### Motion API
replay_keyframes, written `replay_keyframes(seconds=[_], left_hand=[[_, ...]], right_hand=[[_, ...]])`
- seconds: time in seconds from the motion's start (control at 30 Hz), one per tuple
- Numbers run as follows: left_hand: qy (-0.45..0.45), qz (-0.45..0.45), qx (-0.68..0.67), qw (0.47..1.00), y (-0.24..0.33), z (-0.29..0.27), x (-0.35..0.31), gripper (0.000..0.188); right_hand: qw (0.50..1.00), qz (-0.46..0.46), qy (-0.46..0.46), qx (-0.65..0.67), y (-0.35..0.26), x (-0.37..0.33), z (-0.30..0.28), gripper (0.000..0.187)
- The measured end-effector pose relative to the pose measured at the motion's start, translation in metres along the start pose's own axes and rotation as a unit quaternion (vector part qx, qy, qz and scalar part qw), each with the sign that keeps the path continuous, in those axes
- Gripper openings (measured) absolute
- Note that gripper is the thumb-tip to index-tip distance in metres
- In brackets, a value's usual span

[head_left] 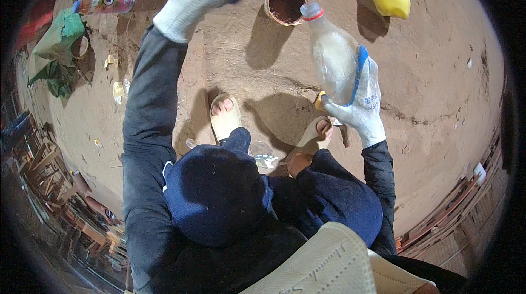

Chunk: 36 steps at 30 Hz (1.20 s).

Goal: The person walks through a woodworking shop, picks up a container of wood stain, and adds a liquid from a plastic bottle. They then stir the mixture with a stick and carry the container toward a workbench.

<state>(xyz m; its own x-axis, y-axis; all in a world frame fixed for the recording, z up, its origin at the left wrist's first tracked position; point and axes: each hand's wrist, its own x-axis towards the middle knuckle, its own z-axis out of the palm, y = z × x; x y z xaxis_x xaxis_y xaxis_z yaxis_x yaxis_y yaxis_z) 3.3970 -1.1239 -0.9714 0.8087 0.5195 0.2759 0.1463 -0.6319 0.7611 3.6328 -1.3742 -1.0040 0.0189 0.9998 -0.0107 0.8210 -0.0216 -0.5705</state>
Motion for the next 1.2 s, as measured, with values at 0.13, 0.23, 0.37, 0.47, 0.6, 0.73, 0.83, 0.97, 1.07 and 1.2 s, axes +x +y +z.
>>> replay_keyframes(seconds=[0.13,0.23,0.37,0.47,0.6,0.73,0.83,0.97,1.07,1.2], left_hand=[[0.105,-0.29,-0.186,0.933,0.006,-0.007,-0.021,0.037],[0.212,-0.304,-0.484,0.793,-0.029,0.017,-0.078,0.03],[0.255,-0.232,-0.512,0.786,-0.042,0.049,-0.115,0.038],[0.315,-0.267,-0.583,0.7,-0.037,0.055,-0.129,0.04],[0.315,-0.272,-0.584,0.697,-0.037,0.058,-0.142,0.04],[0.313,-0.29,-0.564,0.707,-0.034,0.06,-0.149,0.041],[0.316,-0.295,-0.562,0.705,-0.037,0.062,-0.151,0.043],[0.308,-0.3,-0.569,0.701,-0.033,0.063,-0.146,0.043],[0.305,-0.282,-0.578,0.703,-0.039,0.067,-0.147,0.045],[0.302,-0.313,-0.567,0.699,-0.039,0.069,-0.147,0.046]], right_hand=[[0.998,0.041,-0.044,-0.026,0.002,-0.005,-0.002,0.113],[0.996,0.052,-0.07,-0.026,0.004,-0.004,0.004,0.113],[0.992,0.088,-0.086,-0.011,0.006,-0.004,0.009,0.114],[0.992,0.088,-0.09,-0.01,0.007,-0.003,0.011,0.114],[0.991,0.095,-0.093,-0.015,0.005,-0.001,0.012,0.113],[0.989,0.103,-0.102,-0.017,0.003,0.002,0.013,0.112],[0.988,0.109,-0.106,-0.004,0.002,0.004,0.012,0.113],[0.988,0.105,-0.107,-0.03,0.002,0.004,0.011,0.112],[0.988,0.103,-0.111,-0.034,-0.001,0.006,0.009,0.111],[0.988,0.097,-0.111,-0.051,-0.001,0.005,0.006,0.111]])
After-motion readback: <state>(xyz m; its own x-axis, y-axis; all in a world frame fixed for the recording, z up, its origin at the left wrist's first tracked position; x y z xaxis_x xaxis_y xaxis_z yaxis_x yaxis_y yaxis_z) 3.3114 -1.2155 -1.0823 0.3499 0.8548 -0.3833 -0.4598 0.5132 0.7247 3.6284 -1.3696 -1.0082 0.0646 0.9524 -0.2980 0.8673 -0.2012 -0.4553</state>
